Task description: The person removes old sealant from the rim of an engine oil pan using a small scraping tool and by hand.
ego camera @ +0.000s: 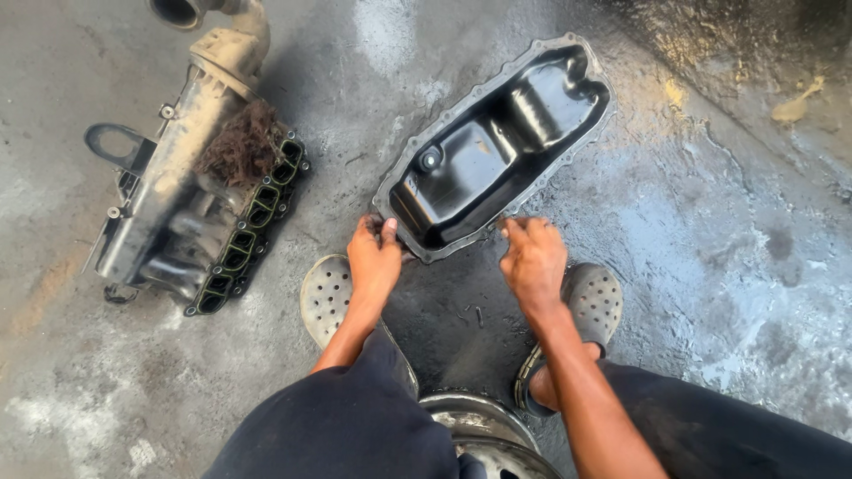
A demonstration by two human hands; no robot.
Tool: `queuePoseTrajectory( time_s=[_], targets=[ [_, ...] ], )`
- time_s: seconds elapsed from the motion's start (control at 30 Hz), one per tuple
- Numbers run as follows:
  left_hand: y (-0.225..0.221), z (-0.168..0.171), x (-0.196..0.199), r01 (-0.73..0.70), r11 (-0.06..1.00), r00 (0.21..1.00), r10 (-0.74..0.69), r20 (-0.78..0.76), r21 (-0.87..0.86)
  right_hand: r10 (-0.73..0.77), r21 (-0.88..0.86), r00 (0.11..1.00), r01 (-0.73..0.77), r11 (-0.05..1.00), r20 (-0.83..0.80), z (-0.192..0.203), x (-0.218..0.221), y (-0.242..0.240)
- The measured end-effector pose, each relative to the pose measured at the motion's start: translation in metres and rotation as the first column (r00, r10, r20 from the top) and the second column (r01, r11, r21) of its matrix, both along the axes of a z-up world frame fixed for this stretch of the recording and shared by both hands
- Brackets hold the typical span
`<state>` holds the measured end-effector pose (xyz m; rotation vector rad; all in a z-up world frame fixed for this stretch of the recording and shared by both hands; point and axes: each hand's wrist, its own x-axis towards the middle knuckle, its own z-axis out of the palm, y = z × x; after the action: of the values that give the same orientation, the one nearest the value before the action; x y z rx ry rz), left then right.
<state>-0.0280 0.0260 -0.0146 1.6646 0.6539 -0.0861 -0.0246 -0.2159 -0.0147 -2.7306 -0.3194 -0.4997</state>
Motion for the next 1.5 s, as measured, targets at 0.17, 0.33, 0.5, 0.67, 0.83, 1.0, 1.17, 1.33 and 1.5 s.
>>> queuePoseTrajectory(
  time_s=[0.17,0.33,0.5,0.67,0.83,1.0,1.17,1.33,1.5],
  targets=[
    [0.002,0.002,-0.004,0.016,0.999,1.000,-0.017,0.015,0.037,0.035,0.039,0.999,-0.036,0.999,0.014,-0.006,-0.009,0.003],
    [0.001,0.002,0.000,-0.006,1.000,0.996,0.005,-0.085,-0.012,-0.049,0.118,0.998,0.046,0.992,0.028,-0.008,-0.013,0.015],
    [0.002,-0.008,-0.003,0.030,0.979,0.999,-0.033,0.013,0.203,-0.248,0.131,0.949,0.276,0.952,-0.192,-0.011,-0.026,0.030],
    [0.003,0.003,0.000,0.035,0.978,0.999,-0.032,-0.016,0.205,-0.357,0.307,0.915,0.400,0.864,-0.188,-0.001,-0.026,0.052],
    [-0.004,0.034,-0.012,-0.092,0.881,0.967,-0.032,0.252,0.465,-0.435,0.542,0.776,0.630,0.556,-0.457,-0.013,-0.020,0.055],
    [-0.020,0.050,0.002,0.262,0.705,0.796,-0.544,0.266,0.659,-0.262,0.805,0.772,0.593,-0.029,-0.579,-0.039,-0.035,0.032],
    [-0.072,0.052,0.039,0.662,0.492,0.625,-0.779,-0.055,0.565,-0.262,0.731,0.685,0.660,-0.173,-0.680,-0.045,-0.058,0.014],
    [-0.085,0.052,0.048,0.745,0.621,0.666,-0.675,-0.318,0.242,-0.248,0.786,0.752,0.614,-0.072,-0.611,-0.043,-0.049,0.017],
    [-0.082,0.040,0.045,0.617,0.392,0.611,-0.785,-0.101,0.682,-0.275,0.771,0.786,0.608,0.188,-0.553,-0.030,-0.033,0.015]
  ],
)
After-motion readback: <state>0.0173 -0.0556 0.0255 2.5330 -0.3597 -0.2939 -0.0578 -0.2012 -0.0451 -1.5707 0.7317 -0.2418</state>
